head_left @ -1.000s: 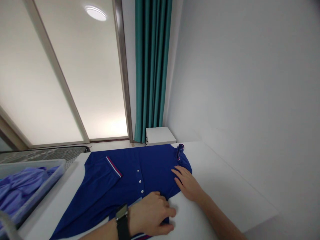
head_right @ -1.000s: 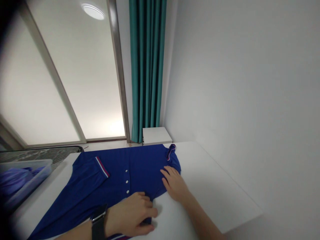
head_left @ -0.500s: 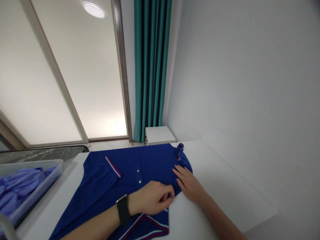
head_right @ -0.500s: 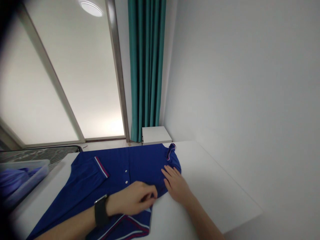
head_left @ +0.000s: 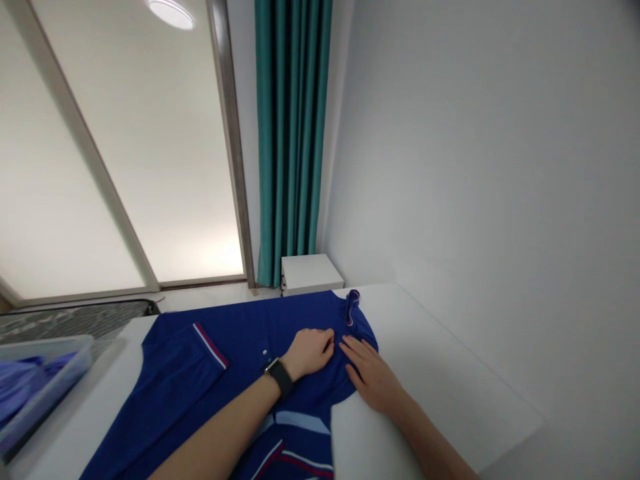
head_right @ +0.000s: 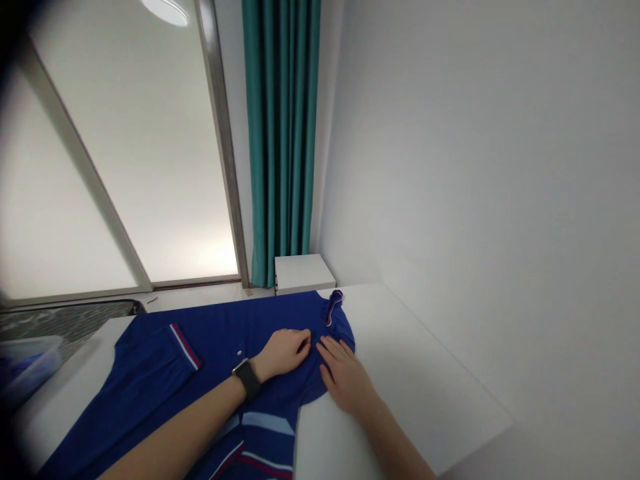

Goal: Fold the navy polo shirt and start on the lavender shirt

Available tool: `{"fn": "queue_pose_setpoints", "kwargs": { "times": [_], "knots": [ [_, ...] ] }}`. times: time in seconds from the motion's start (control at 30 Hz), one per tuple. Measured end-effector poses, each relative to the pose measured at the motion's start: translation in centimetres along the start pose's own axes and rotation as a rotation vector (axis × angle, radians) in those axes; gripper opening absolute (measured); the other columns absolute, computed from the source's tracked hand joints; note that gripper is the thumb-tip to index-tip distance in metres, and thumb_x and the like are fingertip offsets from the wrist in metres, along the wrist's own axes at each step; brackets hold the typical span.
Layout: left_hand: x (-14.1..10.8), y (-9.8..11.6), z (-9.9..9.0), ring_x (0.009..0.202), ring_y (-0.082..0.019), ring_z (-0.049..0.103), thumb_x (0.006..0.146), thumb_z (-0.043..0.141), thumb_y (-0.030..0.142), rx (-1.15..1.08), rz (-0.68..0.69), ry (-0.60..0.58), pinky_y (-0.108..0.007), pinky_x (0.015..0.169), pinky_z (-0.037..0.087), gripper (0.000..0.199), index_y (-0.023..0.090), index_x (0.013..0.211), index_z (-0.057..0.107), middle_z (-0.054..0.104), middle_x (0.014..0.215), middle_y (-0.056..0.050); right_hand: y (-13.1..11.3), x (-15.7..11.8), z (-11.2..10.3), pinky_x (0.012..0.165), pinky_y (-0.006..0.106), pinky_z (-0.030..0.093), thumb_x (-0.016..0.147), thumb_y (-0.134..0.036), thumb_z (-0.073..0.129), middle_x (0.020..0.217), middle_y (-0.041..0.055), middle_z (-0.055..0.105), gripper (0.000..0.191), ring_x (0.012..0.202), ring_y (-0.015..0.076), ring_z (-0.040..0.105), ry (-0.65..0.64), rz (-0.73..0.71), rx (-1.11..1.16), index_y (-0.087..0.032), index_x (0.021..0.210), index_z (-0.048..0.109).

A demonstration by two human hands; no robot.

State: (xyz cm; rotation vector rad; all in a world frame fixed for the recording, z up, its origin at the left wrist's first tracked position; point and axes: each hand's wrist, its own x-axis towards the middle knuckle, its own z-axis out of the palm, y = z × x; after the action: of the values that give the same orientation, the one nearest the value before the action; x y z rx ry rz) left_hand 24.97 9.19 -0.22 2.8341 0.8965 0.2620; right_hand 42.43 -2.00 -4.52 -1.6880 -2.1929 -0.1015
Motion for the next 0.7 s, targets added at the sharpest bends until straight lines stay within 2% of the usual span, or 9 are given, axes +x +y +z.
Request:
{"fn": "queue_pose_setpoints", "kwargs": {
  "times": [0.2,0.33,0.4,0.47,0.6,0.7],
  "knots": [
    [-0.8,0.0,0.5,0.087,-0.021,0.064,0.095,0.042,0.024,-0.026,0.033,0.084,-0.033,0.079,0.043,0.015,0.023,0.091,0.056,0.069,0.090,-0.005,-0.2,1.2,-1.3,0.107,0.046,0.038,0.092,-0.016,0.043,0.139,0.0104,0.052,0.040,0.128,0.0255,0.046,0.112,0.108,-0.102,-0.025,0.127,0.062],
    [-0.9,-0.1,0.5,0.087,-0.021,0.062,0.094,0.043,0.024,-0.015,0.061,0.094,-0.033,0.078,0.042,0.013,0.023,0.093,0.056,0.068,0.090,-0.005,0.3,3.3,-1.3,0.102,0.048,0.039,0.091,-0.020,0.047,0.134,0.0119,0.055,0.039,0.124,0.0292,0.047,0.112,0.226,-0.170,-0.026,0.127,0.062],
    [-1.0,-0.1,0.6,0.087,-0.021,0.062,0.094,0.044,0.024,-0.011,0.066,0.096,-0.033,0.078,0.041,0.012,0.023,0.093,0.056,0.067,0.090,-0.005,1.2,4.1,-1.0,0.101,0.046,0.041,0.093,-0.021,0.043,0.129,0.0122,0.059,0.038,0.120,0.0276,0.051,0.091,0.291,-0.135,-0.022,0.127,0.060],
    [-1.0,-0.2,0.6,0.087,-0.021,0.062,0.094,0.044,0.023,-0.010,0.067,0.093,-0.033,0.078,0.041,0.012,0.023,0.093,0.056,0.067,0.090,-0.004,2.7,4.5,-0.7,0.100,0.042,0.042,0.095,-0.020,0.036,0.127,0.0125,0.061,0.040,0.118,0.0249,0.053,0.137,0.367,-0.081,-0.019,0.127,0.059],
    [-1.0,-0.3,0.8,0.085,-0.021,0.061,0.094,0.043,0.022,-0.008,0.086,0.101,-0.033,0.077,0.040,0.013,0.023,0.093,0.056,0.067,0.088,-0.004,6.4,2.9,-1.1,0.101,0.035,0.041,0.096,-0.019,0.026,0.131,0.0139,0.057,0.046,0.121,0.0212,0.052,0.266,0.516,-0.042,-0.015,0.131,0.055],
    [-1.0,-0.4,1.0,0.083,-0.021,0.061,0.094,0.043,0.022,-0.004,0.093,0.112,-0.033,0.076,0.041,0.013,0.022,0.092,0.056,0.066,0.087,-0.003,7.9,0.8,-1.4,0.100,0.039,0.041,0.095,-0.021,0.029,0.131,0.0148,0.057,0.045,0.121,0.0252,0.052,0.177,0.656,-0.154,-0.014,0.132,0.055]
  ]
}}
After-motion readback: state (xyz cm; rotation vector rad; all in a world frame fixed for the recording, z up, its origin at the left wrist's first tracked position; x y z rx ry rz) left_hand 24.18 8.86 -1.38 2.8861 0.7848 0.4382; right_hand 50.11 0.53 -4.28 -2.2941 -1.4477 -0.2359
